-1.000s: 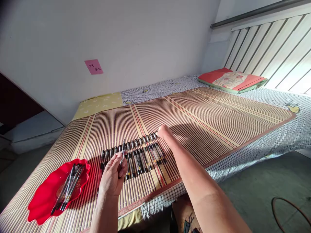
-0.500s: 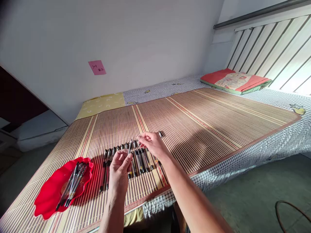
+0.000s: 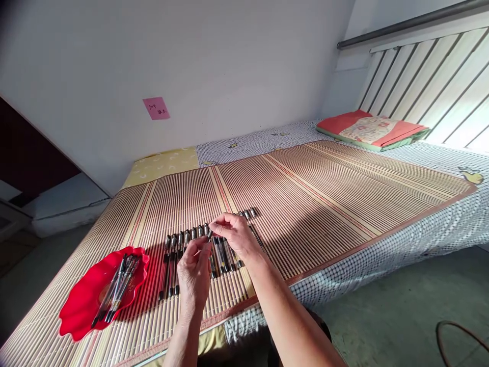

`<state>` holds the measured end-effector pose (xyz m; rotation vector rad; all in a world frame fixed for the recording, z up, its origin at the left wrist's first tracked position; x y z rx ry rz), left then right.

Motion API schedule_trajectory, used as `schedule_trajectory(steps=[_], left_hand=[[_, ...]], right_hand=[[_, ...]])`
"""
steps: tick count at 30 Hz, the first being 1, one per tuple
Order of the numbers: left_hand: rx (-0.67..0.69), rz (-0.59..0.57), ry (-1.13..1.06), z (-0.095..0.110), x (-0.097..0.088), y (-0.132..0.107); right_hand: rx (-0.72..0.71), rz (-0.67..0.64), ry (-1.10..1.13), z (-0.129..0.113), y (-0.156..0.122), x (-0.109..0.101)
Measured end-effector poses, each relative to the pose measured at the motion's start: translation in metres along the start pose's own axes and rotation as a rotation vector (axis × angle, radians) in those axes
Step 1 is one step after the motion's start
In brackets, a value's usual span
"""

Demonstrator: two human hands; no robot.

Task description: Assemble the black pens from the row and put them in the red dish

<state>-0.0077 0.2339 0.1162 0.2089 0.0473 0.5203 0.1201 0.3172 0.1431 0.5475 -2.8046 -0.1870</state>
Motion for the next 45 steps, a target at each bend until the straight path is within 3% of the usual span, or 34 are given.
schedule_trajectory(steps=[7,13,19,25,30,36,41,45], left_hand=[[-0.224,-0.412,-0.342,-0.010,0.023,-0.004],[-0.111,-0.160,-0.220,-0.004,0.005,0.004],[-0.288,-0.482,-0.357,-0.013,0.021,-0.002],[-0.195,-0.285,-0.195,-0.013,0.008,0.003],[-0.345,-0.464,-0.360,-0.017,0.021,-0.003],[-0.285,-0.384,-0.296,-0.015,0.014,0.001],[-0.420,-0.533,-0.433,-0.020,0.024,-0.004],[-0.483,-0.546,-0.454,-0.020,0.026,-0.006]], right_hand=[[0.105,-0.111,0.105,0.004,-0.002,0.003],[0.074,-0.076,0.004,0.002,-0.002,-0.003],[0.086,-0.140,0.022,0.003,-0.003,-0.001],[0.079,-0.114,-0.011,0.004,-0.002,-0.005],[0.093,-0.172,0.012,0.004,-0.003,-0.002],[0.095,-0.171,0.001,0.005,-0.003,-0.003],[0.125,-0.203,0.085,0.008,-0.002,-0.003],[0.109,-0.158,0.113,0.010,0.000,-0.004]])
Point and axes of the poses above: each hand's wrist, its own y-axis towards the middle knuckle, its own x-axis out of the palm, z = x × y, the point moved 7 cm from there along y, towards the middle knuckle, and after that the axes turned 1 degree about y, right-handed, at the moved point
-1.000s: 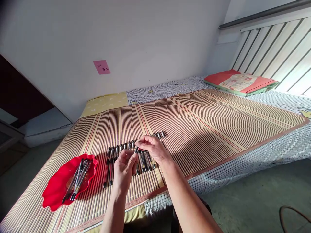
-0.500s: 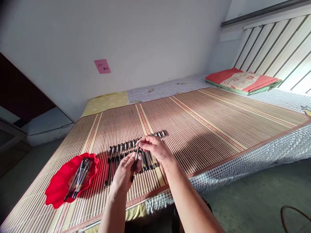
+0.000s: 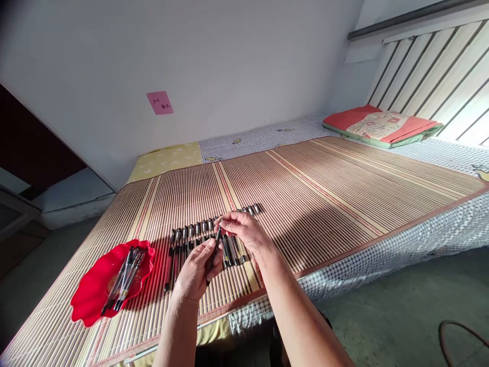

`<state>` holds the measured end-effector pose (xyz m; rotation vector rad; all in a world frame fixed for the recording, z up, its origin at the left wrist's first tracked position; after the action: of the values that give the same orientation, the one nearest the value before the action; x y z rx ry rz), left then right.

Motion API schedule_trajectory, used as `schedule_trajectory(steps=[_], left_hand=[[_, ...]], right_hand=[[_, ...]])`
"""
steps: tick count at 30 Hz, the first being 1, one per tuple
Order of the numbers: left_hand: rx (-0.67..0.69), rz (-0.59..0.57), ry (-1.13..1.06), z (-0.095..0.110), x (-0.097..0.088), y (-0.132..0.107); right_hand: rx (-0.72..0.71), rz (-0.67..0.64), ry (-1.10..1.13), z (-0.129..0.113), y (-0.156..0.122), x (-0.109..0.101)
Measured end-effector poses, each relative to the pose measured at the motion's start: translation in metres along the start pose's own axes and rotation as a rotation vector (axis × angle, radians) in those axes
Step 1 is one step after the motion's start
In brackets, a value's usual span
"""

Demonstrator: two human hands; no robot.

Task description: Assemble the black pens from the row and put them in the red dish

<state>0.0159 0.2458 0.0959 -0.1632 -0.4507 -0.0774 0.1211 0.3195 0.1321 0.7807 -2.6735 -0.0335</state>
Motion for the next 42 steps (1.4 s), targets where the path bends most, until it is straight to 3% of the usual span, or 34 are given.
schedule_trajectory(steps=[4,7,9,11,14,19,23,28,31,34,39,42], left_hand=[[-0.035,-0.026,0.075,-0.004,-0.006,-0.002],[-0.050,-0.028,0.181,-0.008,-0.018,-0.002],[-0.012,0.015,0.227,-0.005,-0.026,0.000],[0.062,0.111,0.208,0.001,-0.032,0.002],[0.184,0.281,0.106,0.010,-0.037,0.003],[0.338,0.523,-0.060,0.016,-0.048,-0.003],[0.351,0.649,-0.214,0.015,-0.060,-0.009],[0.363,0.553,-0.193,0.020,-0.049,-0.008],[0.398,0.460,-0.092,0.023,-0.035,-0.008],[0.407,0.391,0.074,0.022,-0.022,-0.007],[0.376,0.421,0.354,0.019,-0.012,-0.008],[0.370,0.383,0.437,0.022,-0.010,-0.008]], right_hand=[[-0.051,0.134,0.102,-0.005,-0.001,-0.020],[-0.157,0.384,0.189,-0.018,-0.007,-0.056],[-0.249,0.573,0.247,-0.026,-0.014,-0.081],[-0.292,0.660,0.279,-0.030,-0.019,-0.091],[-0.204,0.541,0.223,-0.025,-0.015,-0.071],[-0.062,0.161,0.140,0.000,-0.004,0.006],[-0.034,0.073,0.125,0.013,0.002,0.040],[-0.123,0.156,0.033,0.001,-0.001,0.034],[-0.189,0.247,-0.140,-0.010,-0.005,0.022],[-0.201,0.266,-0.363,-0.012,-0.005,0.024],[-0.164,0.280,-0.551,-0.007,-0.003,0.032],[-0.147,0.259,-0.545,-0.015,-0.004,0.012]])
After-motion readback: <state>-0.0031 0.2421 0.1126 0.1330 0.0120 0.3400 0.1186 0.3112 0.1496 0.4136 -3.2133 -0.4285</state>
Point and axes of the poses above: each hand's wrist, its own y-axis towards the middle knuckle, its own x-axis out of the palm, z = x × y, the point moved 7 cm from there along y, towards the middle knuckle, and after that the axes turned 1 degree about y, right-handed, at the moved point
